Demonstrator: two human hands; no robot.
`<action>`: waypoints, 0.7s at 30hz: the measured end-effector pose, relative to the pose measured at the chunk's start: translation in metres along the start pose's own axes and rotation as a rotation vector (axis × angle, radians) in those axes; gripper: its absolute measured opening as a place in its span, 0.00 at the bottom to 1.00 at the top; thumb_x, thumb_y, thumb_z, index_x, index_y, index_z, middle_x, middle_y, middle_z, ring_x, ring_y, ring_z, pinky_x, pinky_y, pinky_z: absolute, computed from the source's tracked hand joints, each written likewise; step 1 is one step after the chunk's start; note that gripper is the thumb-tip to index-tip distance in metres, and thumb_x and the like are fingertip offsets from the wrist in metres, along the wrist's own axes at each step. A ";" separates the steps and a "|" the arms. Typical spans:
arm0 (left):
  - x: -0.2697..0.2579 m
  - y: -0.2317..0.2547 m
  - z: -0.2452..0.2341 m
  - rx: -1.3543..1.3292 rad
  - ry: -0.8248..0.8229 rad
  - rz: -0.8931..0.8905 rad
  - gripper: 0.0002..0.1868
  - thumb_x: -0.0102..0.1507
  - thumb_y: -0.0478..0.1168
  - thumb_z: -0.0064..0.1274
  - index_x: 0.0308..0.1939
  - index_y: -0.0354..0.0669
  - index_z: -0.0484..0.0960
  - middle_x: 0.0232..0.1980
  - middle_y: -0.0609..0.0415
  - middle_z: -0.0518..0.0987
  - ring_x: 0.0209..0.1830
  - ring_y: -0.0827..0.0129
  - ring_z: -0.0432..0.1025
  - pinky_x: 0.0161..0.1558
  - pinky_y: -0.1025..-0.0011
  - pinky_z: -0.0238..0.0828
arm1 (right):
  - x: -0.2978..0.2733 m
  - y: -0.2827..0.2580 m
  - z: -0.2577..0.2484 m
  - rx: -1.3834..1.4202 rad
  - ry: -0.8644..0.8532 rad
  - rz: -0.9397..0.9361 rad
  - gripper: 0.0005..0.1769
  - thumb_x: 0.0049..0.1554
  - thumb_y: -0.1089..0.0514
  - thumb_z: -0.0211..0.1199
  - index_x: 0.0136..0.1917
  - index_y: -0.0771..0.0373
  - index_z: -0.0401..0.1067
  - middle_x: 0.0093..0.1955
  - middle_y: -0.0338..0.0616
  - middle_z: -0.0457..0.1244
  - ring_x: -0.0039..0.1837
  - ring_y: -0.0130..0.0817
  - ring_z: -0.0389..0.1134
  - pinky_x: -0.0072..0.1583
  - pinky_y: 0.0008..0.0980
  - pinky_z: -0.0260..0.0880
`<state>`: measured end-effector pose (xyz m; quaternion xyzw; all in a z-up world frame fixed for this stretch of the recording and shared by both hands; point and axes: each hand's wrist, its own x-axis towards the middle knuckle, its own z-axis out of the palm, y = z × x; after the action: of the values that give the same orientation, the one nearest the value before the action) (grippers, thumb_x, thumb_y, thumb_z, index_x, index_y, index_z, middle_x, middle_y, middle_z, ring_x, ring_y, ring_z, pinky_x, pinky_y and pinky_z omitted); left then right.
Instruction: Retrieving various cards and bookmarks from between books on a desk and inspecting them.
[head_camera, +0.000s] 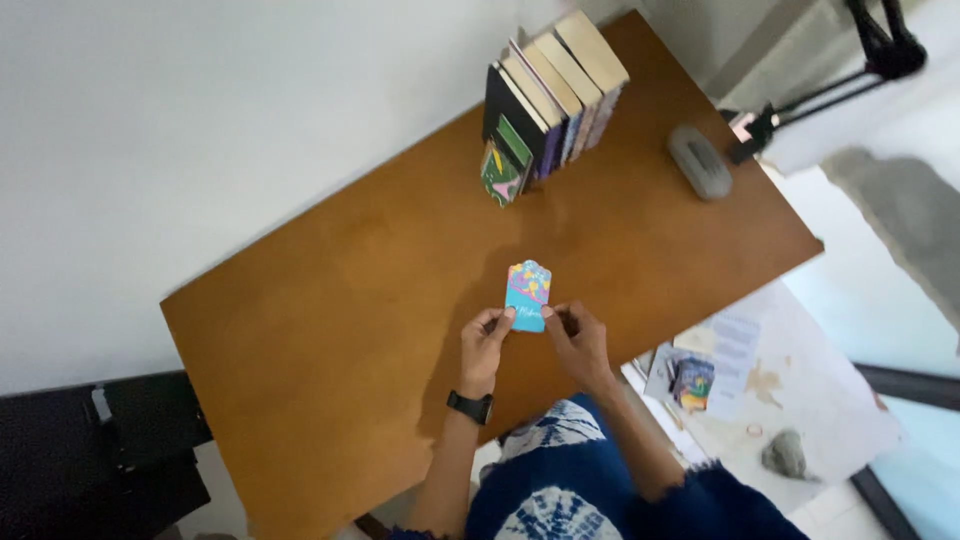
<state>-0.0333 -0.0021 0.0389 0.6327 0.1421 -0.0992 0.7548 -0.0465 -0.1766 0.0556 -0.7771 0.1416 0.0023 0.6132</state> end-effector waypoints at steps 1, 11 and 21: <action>-0.017 0.002 0.001 0.004 -0.009 0.003 0.14 0.67 0.45 0.60 0.38 0.36 0.84 0.34 0.63 0.78 0.35 0.80 0.67 0.39 0.76 0.64 | -0.019 -0.003 -0.001 0.003 0.009 -0.002 0.13 0.62 0.55 0.66 0.43 0.67 0.73 0.31 0.35 0.60 0.35 0.19 0.57 0.36 0.26 0.59; -0.153 -0.042 0.051 0.200 -0.163 -0.092 0.19 0.67 0.50 0.57 0.33 0.36 0.83 0.27 0.57 0.81 0.29 0.75 0.74 0.33 0.74 0.67 | -0.171 0.038 -0.075 0.272 0.135 0.177 0.11 0.61 0.56 0.64 0.44 0.67 0.74 0.30 0.33 0.61 0.32 0.20 0.58 0.34 0.25 0.57; -0.215 -0.136 0.139 0.419 -0.319 -0.150 0.22 0.68 0.50 0.58 0.30 0.34 0.75 0.25 0.54 0.77 0.26 0.74 0.73 0.31 0.72 0.70 | -0.231 0.107 -0.190 0.239 0.202 0.388 0.13 0.60 0.52 0.66 0.44 0.65 0.75 0.34 0.35 0.64 0.34 0.20 0.60 0.35 0.23 0.60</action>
<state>-0.2678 -0.1700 0.0086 0.7391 0.0443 -0.2805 0.6108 -0.3249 -0.3297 0.0422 -0.6536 0.3478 0.0256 0.6718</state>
